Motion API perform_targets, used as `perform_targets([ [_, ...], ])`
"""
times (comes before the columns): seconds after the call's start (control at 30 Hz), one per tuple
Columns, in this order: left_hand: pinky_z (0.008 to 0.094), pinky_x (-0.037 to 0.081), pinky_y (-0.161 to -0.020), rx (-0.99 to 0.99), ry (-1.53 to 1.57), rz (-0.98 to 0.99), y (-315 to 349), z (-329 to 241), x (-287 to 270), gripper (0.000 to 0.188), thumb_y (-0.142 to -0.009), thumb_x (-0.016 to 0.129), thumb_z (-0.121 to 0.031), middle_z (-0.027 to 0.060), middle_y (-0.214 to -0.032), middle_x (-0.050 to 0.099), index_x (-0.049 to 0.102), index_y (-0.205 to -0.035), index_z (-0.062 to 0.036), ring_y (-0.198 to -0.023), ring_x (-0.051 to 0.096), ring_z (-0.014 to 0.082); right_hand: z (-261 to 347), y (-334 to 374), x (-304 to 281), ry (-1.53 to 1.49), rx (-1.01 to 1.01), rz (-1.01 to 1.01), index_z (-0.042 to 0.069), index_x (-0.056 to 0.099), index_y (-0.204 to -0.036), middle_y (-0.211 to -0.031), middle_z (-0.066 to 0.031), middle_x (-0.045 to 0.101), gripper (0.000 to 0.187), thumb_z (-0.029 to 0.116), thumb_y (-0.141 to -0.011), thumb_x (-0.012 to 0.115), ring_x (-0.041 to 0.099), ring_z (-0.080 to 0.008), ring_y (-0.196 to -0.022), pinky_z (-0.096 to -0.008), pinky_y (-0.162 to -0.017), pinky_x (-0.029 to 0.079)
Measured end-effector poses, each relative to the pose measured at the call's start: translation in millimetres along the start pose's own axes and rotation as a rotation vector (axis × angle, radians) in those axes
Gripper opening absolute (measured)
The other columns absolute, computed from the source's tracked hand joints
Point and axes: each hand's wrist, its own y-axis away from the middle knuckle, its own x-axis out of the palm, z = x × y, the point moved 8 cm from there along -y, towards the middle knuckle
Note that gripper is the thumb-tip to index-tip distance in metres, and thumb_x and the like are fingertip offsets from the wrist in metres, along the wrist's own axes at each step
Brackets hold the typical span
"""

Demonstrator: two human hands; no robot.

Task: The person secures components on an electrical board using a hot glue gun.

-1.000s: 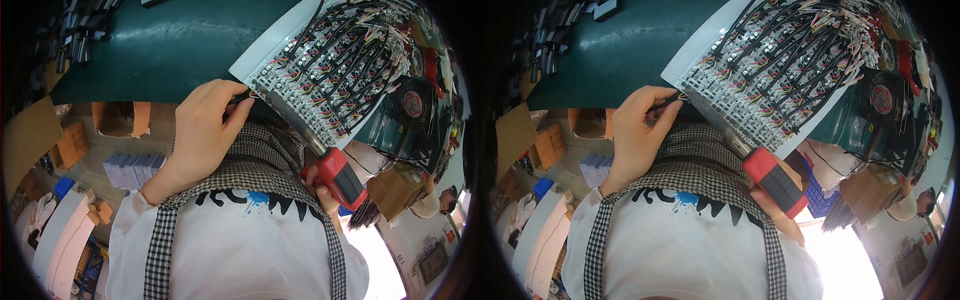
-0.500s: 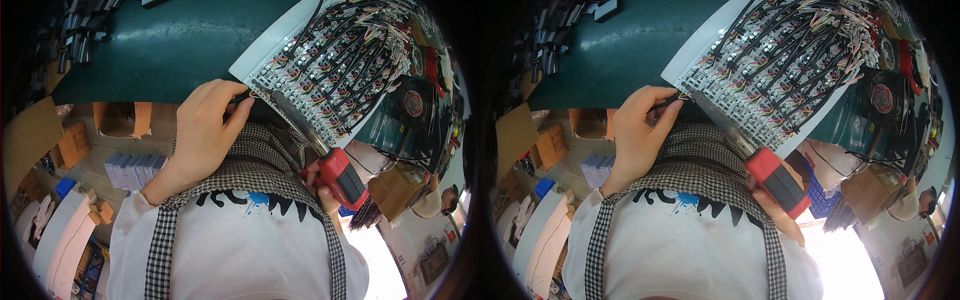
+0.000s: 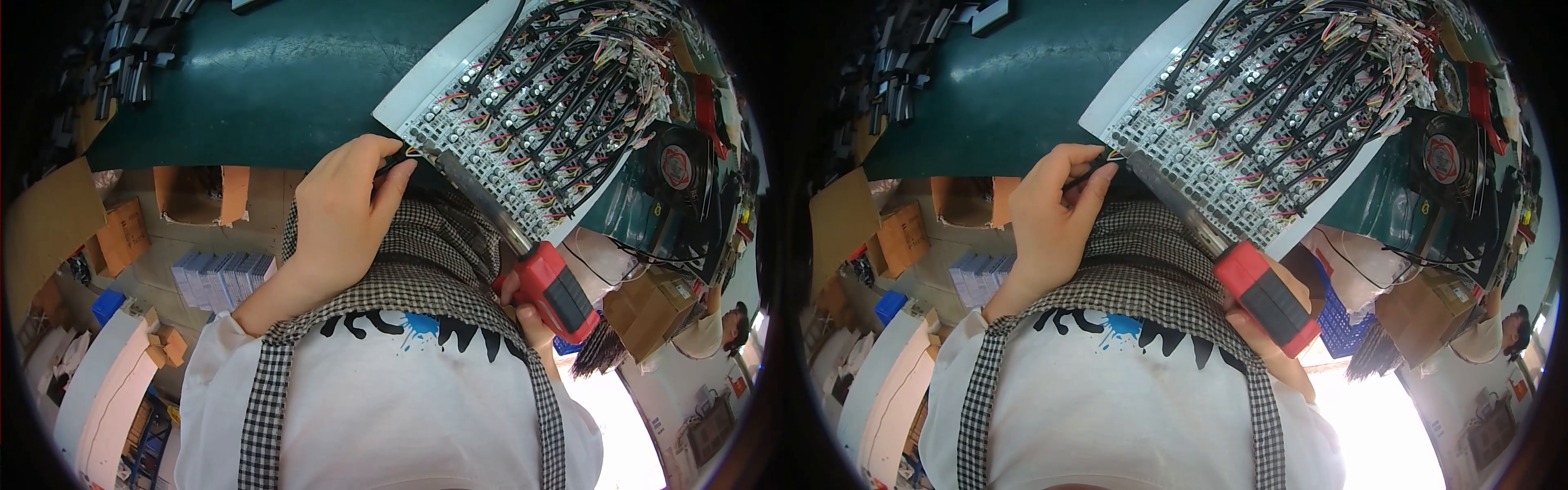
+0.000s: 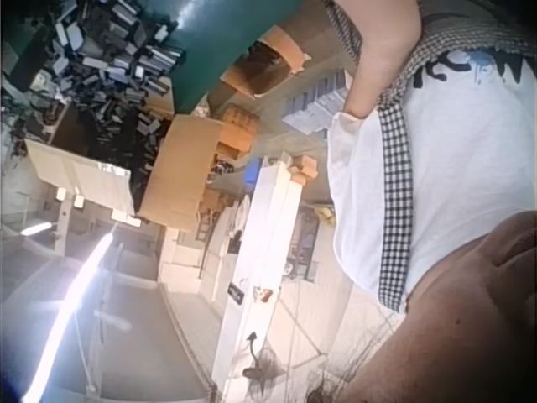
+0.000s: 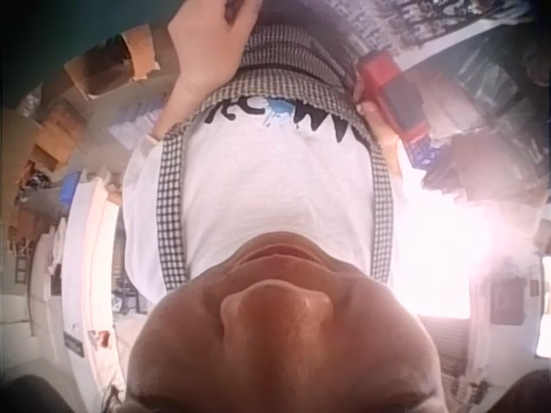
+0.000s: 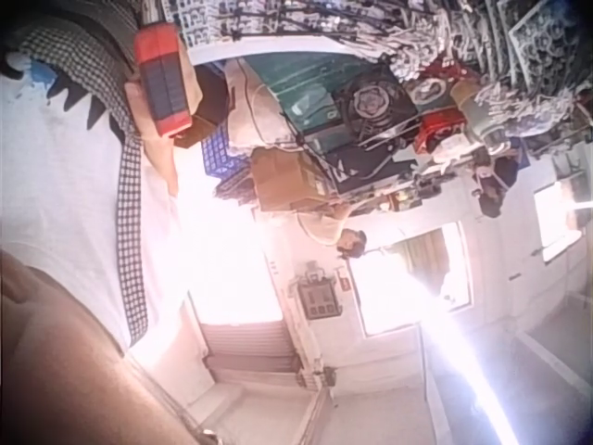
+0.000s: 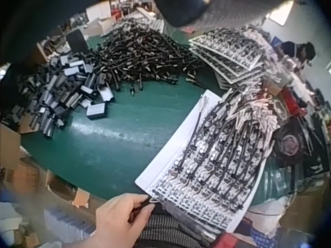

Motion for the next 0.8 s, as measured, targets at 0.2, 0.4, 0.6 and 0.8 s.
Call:
perform_targets([
  [0.2, 0.0324, 0.042, -0.053, 0.011, -0.01, 0.002, 1, 0, 1, 0.015, -0.075, 0.064, -0.007, 0.0098, -0.07, 0.056, 0.055, -0.085, -0.0019, -0.059, 0.055, 0.024, -16, 10, -9, 0.017, -0.009, -0.079, -0.004, 0.051, -0.09, -0.071, -0.009, 0.053, 0.055, 0.047, -0.073, 0.063, 0.048, -0.0162, -0.067, -0.0268, -0.06, 0.036],
  [0.4, 0.0329, 0.043, -0.054, 0.034, -0.018, -0.003, 0, 0, 0, 0.015, -0.074, 0.065, -0.007, 0.0106, -0.072, 0.057, 0.055, -0.085, -0.0018, -0.062, 0.056, 0.0256, 2, 1, -1, -0.095, 0.022, -0.039, -0.009, 0.048, -0.103, -0.083, -0.0135, 0.055, 0.065, 0.045, -0.072, 0.067, 0.05, -0.0158, -0.059, -0.0254, -0.052, 0.038],
  [0.6, 0.0337, 0.042, -0.053, 0.11, -0.08, -0.046, 1, -5, -2, 0.015, -0.074, 0.065, -0.007, 0.0097, -0.068, 0.056, 0.056, -0.085, -0.0022, -0.06, 0.054, 0.0248, 10, -2, -2, -0.061, -0.091, -0.067, -0.011, 0.044, -0.106, -0.087, -0.0153, 0.056, 0.071, 0.048, -0.073, 0.065, 0.048, -0.0139, -0.052, -0.0233, -0.046, 0.037],
  [0.8, 0.0331, 0.04, -0.051, 0.032, 0.015, 0.01, 2, 0, 2, 0.014, -0.075, 0.064, -0.007, 0.0083, -0.064, 0.054, 0.056, -0.085, -0.0025, -0.057, 0.052, 0.0229, 17, -11, -12, -0.235, -0.15, -0.246, -0.011, 0.041, -0.109, -0.085, -0.0149, 0.055, 0.072, 0.05, -0.075, 0.062, 0.044, -0.0122, -0.044, -0.0217, -0.038, 0.032],
])
